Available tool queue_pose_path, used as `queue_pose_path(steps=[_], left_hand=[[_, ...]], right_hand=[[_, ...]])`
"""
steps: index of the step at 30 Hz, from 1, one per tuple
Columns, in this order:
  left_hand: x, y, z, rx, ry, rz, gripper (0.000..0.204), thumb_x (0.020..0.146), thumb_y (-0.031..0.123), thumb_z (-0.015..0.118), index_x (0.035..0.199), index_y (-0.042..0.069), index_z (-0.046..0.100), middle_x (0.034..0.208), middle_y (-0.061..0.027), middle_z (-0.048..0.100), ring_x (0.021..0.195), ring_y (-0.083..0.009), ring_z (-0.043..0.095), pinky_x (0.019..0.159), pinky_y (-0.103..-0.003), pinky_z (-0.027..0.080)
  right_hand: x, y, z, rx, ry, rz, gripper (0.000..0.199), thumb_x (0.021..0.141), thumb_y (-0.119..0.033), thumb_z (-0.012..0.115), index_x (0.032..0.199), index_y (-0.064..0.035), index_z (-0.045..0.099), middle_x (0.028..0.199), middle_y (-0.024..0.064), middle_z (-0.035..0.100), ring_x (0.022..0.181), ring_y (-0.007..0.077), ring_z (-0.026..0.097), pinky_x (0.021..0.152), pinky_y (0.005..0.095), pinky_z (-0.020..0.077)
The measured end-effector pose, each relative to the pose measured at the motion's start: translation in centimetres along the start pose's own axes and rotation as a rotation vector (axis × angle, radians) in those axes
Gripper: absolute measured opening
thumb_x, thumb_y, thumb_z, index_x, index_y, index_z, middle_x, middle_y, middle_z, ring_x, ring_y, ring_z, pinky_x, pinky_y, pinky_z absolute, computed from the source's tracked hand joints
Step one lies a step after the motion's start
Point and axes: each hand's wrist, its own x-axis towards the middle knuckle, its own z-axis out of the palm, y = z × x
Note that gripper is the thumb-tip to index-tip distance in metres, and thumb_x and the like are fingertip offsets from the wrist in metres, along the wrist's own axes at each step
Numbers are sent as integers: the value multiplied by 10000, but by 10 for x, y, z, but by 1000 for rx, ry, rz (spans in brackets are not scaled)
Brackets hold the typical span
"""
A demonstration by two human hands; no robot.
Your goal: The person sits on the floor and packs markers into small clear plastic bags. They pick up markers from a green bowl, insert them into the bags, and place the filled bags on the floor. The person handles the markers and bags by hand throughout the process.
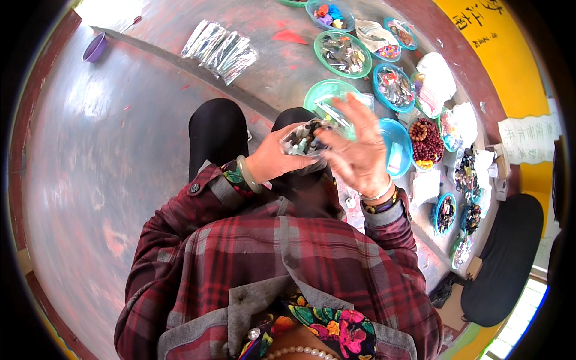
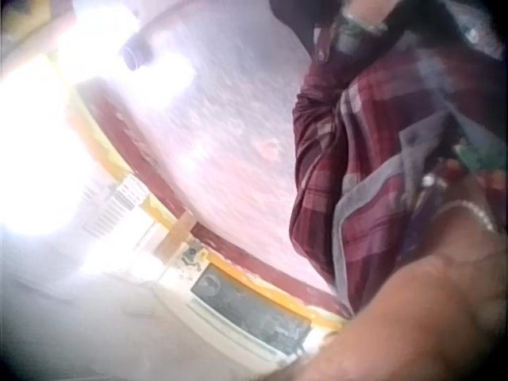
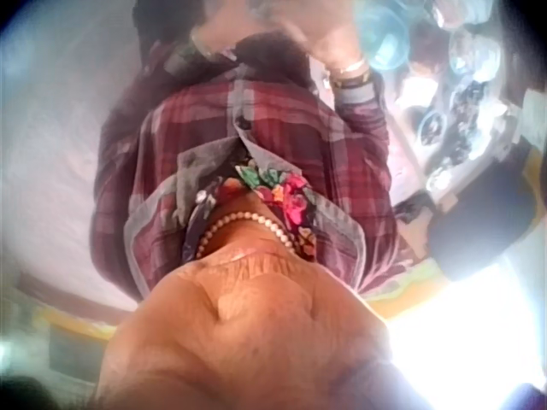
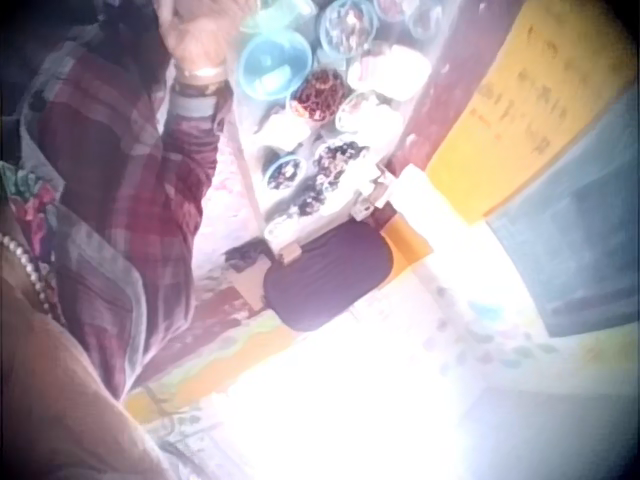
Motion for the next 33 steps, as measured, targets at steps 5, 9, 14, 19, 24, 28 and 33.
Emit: queue_pose_path(steps=[5,9,14,19,24,28,33], left_hand=[[-6,-6,-5,-7,61,-16,532,711,12,710,1192,-1,484,1018,-14,584,901,-70,532,792,-243,442],[-6,-2,-3,-47,78,-43,538,708,9,707,1193,-23,476,1036,-34,588,929,-83,536,822,-257,440],[0,0,-4,-66,58,9,562,725,-3,701,1226,-18,446,1093,-47,571,985,-103,532,871,-274,433],[0,-6,-8,-62,-16,-64,586,730,9,706,1243,-22,425,1122,-52,555,1004,-102,523,884,-270,426],[1,-6,-12,-90,-29,-121,614,722,12,715,1256,-22,413,1109,-52,561,987,-97,527,872,-262,428],[1,-10,-15,4,-28,-98,616,712,12,722,1249,-16,423,1086,-47,574,974,-89,527,860,-261,431],[-1,-6,-14,26,-12,-84,600,707,18,727,1235,-11,442,1072,-39,578,961,-87,528,855,-256,428]], right_hand=[[-3,44,-24,26,451,333,237,835,-140,566,1035,-32,634,1097,127,593,1008,223,564,862,308,431],[-49,144,16,116,418,694,224,815,-152,595,1000,-39,650,968,127,650,897,218,622,787,301,468],[-114,221,92,-80,-68,938,237,732,-227,613,919,-94,671,833,163,645,833,312,621,736,377,485],[-143,267,152,-309,-364,964,213,710,-195,565,864,-79,657,866,177,639,827,338,613,743,419,478],[-136,270,177,-443,-477,1030,210,751,-144,504,872,-52,650,908,203,628,870,364,605,761,437,476],[-134,269,180,-486,-484,1045,209,777,-116,471,852,-47,654,917,204,627,886,370,603,766,448,475],[-138,274,180,-488,-491,994,189,759,-141,499,832,-57,652,886,183,638,855,362,611,751,449,477]])
